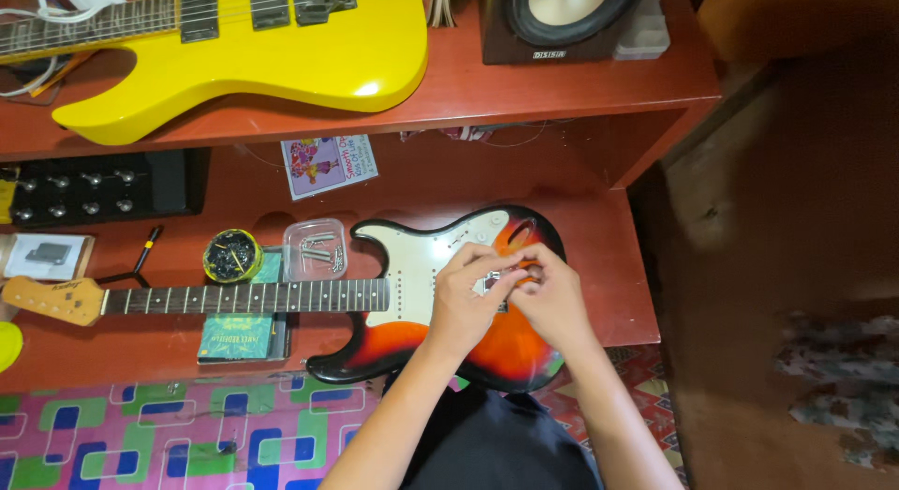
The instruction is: The person is repairing a sunburst electric guitar by adjusting the bridge and strings. They use a screwdriver to tighten screws on the bridge and manipulate the strings with their hands.
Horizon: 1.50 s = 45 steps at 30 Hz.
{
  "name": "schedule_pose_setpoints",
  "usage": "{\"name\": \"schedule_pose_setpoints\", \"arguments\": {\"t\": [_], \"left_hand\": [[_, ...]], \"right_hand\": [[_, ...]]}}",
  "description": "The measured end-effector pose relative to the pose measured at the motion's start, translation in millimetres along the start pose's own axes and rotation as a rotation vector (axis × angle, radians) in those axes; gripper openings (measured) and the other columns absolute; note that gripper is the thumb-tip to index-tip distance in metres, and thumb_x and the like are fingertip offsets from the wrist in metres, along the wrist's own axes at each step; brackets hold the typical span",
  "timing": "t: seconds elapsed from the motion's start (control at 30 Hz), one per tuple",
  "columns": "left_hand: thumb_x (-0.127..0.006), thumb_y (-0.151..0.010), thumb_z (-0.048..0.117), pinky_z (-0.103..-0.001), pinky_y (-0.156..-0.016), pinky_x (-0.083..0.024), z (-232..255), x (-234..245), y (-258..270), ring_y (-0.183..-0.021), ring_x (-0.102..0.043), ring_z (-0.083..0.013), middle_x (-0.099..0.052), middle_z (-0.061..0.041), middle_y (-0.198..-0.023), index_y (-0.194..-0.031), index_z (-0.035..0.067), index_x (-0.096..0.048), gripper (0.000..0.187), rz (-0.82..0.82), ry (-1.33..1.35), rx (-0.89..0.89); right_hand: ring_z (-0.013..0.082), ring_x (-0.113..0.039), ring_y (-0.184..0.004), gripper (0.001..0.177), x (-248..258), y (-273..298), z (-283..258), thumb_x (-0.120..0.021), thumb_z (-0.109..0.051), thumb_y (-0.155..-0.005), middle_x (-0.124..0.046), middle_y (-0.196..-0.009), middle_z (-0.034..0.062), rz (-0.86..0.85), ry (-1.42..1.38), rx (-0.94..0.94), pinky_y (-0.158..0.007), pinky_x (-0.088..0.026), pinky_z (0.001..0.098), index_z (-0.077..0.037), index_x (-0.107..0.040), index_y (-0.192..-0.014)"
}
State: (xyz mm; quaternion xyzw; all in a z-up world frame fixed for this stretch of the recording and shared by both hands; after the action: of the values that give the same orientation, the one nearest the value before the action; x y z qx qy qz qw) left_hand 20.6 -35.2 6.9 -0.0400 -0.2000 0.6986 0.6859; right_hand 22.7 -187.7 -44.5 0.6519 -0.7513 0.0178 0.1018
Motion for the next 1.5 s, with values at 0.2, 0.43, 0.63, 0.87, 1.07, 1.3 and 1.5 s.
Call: {"name": "schedule_pose_setpoints", "arguments": {"t": [0.2,0.43,0.63,0.87,1.07,1.3,1.5], "left_hand": [[-0.083,-0.086,0.013,-0.037,-0.09,-0.055,8,2,-2,-0.096,-0.072,-0.0248,-0.076,-0.003,-0.095,-0.112,0.016,-0.079,0.027,-0.066,-0.039,-0.014],[-0.082,-0.087,0.016,-0.04,-0.093,-0.054,-2,3,-5,-0.102,-0.066,-0.0256,-0.071,-0.005,-0.1,-0.11,0.02,-0.08,0.024,-0.084,-0.044,-0.012],[-0.071,-0.095,0.009,-0.041,-0.084,-0.056,16,2,-3,-0.097,-0.07,-0.0334,-0.071,-0.015,-0.098,-0.123,0.012,-0.073,0.029,-0.145,-0.03,0.07],[-0.077,-0.092,0.011,-0.038,-0.087,-0.056,2,11,-10,-0.1,-0.072,-0.0268,-0.073,-0.01,-0.104,-0.115,0.014,-0.078,0.023,-0.105,-0.009,0.081],[-0.073,-0.093,0.01,-0.043,-0.095,-0.053,7,17,-9,-0.104,-0.072,-0.0311,-0.075,-0.01,-0.103,-0.124,0.013,-0.073,0.031,-0.173,-0.043,0.009],[-0.077,-0.09,0.008,-0.043,-0.091,-0.056,-6,17,-12,-0.099,-0.073,-0.0272,-0.073,-0.008,-0.101,-0.112,0.014,-0.08,0.023,-0.073,0.014,0.051],[-0.072,-0.093,0.007,-0.04,-0.094,-0.054,0,27,-16,-0.101,-0.072,-0.0274,-0.076,-0.006,-0.1,-0.112,0.013,-0.078,0.021,-0.13,-0.04,0.0]], "right_hand": [[0.0101,-0.063,-0.066,0.01,8,0,-19,-0.072,-0.005,-0.077,-0.076,-0.075,0.0098,0.051,0.242,0.055,-0.063,-0.055,0.0264,-0.01,-0.073,-0.086],[0.0199,-0.071,-0.077,0.036,5,8,-39,-0.075,0.002,-0.07,-0.075,-0.081,0.0166,-0.089,0.164,0.061,-0.075,-0.062,0.0358,-0.012,-0.073,-0.104],[0.0249,-0.078,-0.081,0.022,10,1,-32,-0.073,0.007,-0.071,-0.077,-0.08,0.0139,0.011,0.203,0.154,-0.073,-0.062,0.0364,-0.007,-0.073,-0.088],[0.0209,-0.074,-0.074,0.023,2,4,-37,-0.075,0.001,-0.072,-0.077,-0.083,0.0108,-0.049,0.219,0.042,-0.066,-0.061,0.033,-0.012,-0.064,-0.088],[0.0175,-0.07,-0.063,0.029,-1,-2,-31,-0.077,-0.001,-0.071,-0.075,-0.076,0.0125,-0.042,0.23,-0.023,-0.063,-0.06,0.0313,-0.011,-0.067,-0.096],[0.0215,-0.076,-0.073,0.022,-5,2,-42,-0.079,-0.003,-0.074,-0.078,-0.084,0.0111,-0.063,0.311,0.129,-0.064,-0.061,0.0319,-0.012,-0.078,-0.095],[0.0195,-0.075,-0.07,0.018,1,-10,-29,-0.085,-0.008,-0.074,-0.076,-0.08,0.0068,-0.058,0.337,0.206,-0.057,-0.061,0.0311,-0.015,-0.081,-0.09]]}}
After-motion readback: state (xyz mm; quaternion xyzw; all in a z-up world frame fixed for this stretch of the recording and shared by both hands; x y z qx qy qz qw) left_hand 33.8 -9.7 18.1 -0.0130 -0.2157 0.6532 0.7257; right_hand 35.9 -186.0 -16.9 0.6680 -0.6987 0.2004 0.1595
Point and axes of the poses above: each hand's wrist, its own y-axis away from the middle knuckle, its own x-axis out of the back of the hand, z = x × y, the point moved 4 cm from there along -y, towards the middle knuckle
